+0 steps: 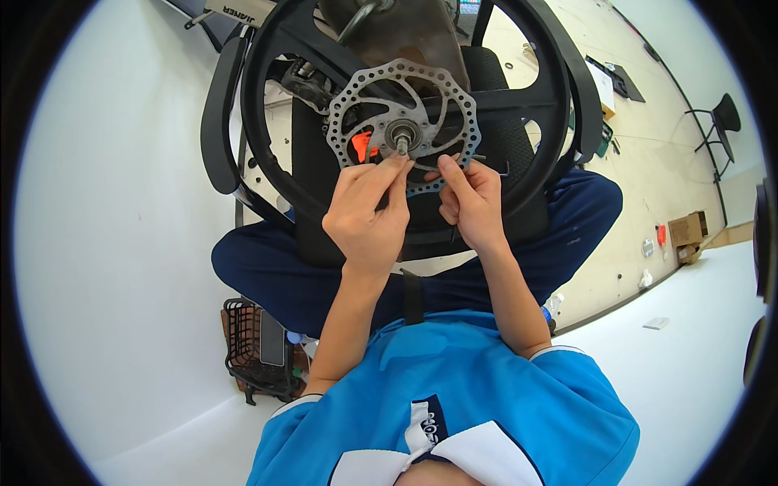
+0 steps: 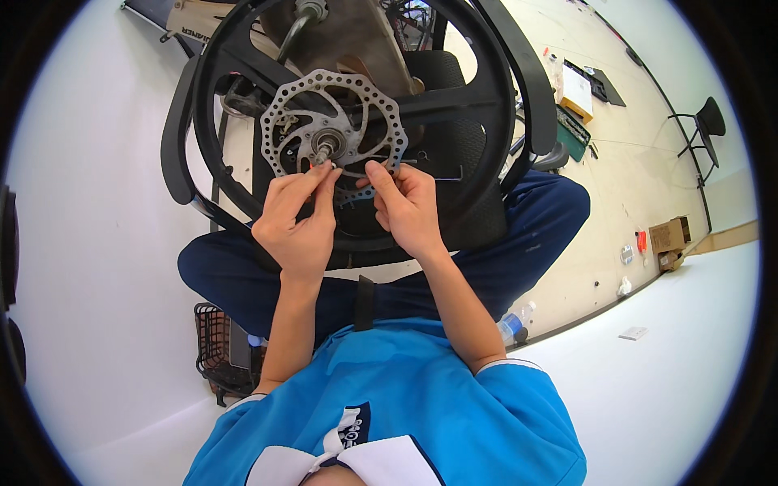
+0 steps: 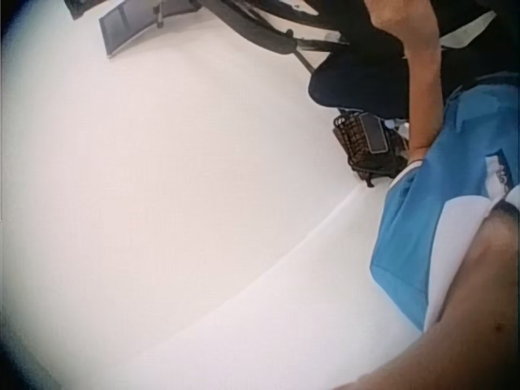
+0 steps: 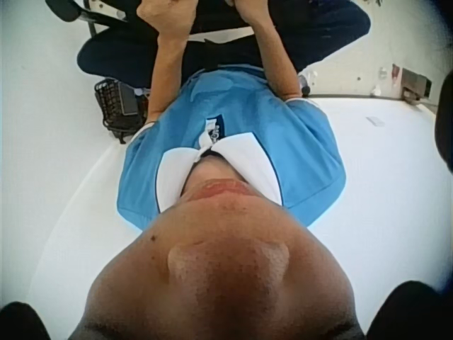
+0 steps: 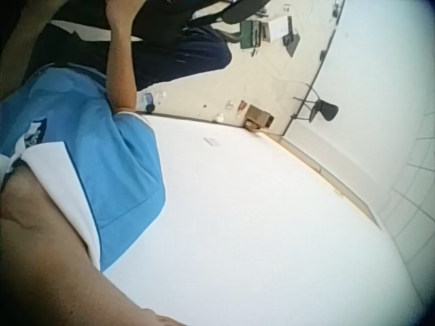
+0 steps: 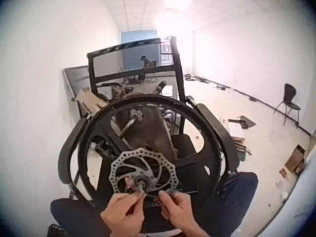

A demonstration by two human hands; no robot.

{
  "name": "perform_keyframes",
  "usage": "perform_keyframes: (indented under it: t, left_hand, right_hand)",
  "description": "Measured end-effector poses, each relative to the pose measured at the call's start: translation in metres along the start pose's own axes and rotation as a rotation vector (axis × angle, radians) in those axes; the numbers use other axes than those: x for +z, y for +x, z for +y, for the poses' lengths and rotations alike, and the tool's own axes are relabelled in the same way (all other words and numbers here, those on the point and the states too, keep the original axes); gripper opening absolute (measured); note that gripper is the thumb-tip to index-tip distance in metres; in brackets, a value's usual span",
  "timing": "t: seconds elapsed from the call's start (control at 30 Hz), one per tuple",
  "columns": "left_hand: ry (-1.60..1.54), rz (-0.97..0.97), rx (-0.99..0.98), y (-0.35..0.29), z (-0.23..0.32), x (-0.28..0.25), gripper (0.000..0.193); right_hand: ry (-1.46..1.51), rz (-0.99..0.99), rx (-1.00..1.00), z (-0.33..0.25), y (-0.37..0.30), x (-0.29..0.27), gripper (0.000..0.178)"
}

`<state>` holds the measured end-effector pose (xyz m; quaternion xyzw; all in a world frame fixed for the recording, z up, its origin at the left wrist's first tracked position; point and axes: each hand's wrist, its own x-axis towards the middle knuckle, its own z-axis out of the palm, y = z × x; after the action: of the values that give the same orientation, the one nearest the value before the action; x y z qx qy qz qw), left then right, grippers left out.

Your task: The person sits on the floor and installs a brake rotor onto a bicycle wheel hub using an Allen key. They place the rotor, insert bolts, and tighten them in sequence.

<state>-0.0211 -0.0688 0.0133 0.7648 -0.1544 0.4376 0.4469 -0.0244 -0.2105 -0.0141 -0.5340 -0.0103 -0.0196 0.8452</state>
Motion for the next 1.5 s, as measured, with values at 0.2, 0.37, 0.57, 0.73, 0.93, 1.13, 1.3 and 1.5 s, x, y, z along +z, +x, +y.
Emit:
perform_keyframes:
  t: [0.2,0.37,0.57,0.73,0.93,1.13,1.3,1.5]
  left_hand:
    - [-0.013,-0.037,0.025,0.005,-0.005,-0.005,0.017]
    - [-0.030,-0.067,-0.074,0.007,-0.002,-0.007,0.015]
    - [-0.035,-0.036,-0.017,0.006,-0.005,-0.003,0.014]
    - [-0.094,-0.055,-0.036,0.005,-0.007,-0.002,0.014]
    - [-0.231,-0.077,-0.126,0.001,-0.011,-0.002,0.020]
    - [-0.223,-0.096,-0.152,-0.001,-0.013,-0.003,0.021]
    - [-0.244,-0.110,-0.152,-0.002,-0.016,-0.004,0.022]
    - [-0.184,-0.044,-0.034,0.000,-0.015,-0.003,0.021]
  right_hand:
    - [-0.013,0.005,0.034,-0.002,-0.002,0.002,0.032]
    - [-0.015,-0.006,0.004,0.000,-0.001,0.001,0.031]
    - [0.015,-0.001,0.012,0.000,-0.001,-0.001,0.033]
    - [0.014,0.001,0.009,0.000,-0.001,-0.001,0.032]
    - [0.011,0.002,0.011,0.001,-0.001,0.001,0.030]
    - [0.014,0.016,0.018,0.001,-0.001,0.003,0.030]
    - [0.025,0.006,0.041,-0.003,-0.002,0.001,0.028]
    - [0.032,0.006,0.047,-0.009,-0.008,-0.004,0.024]
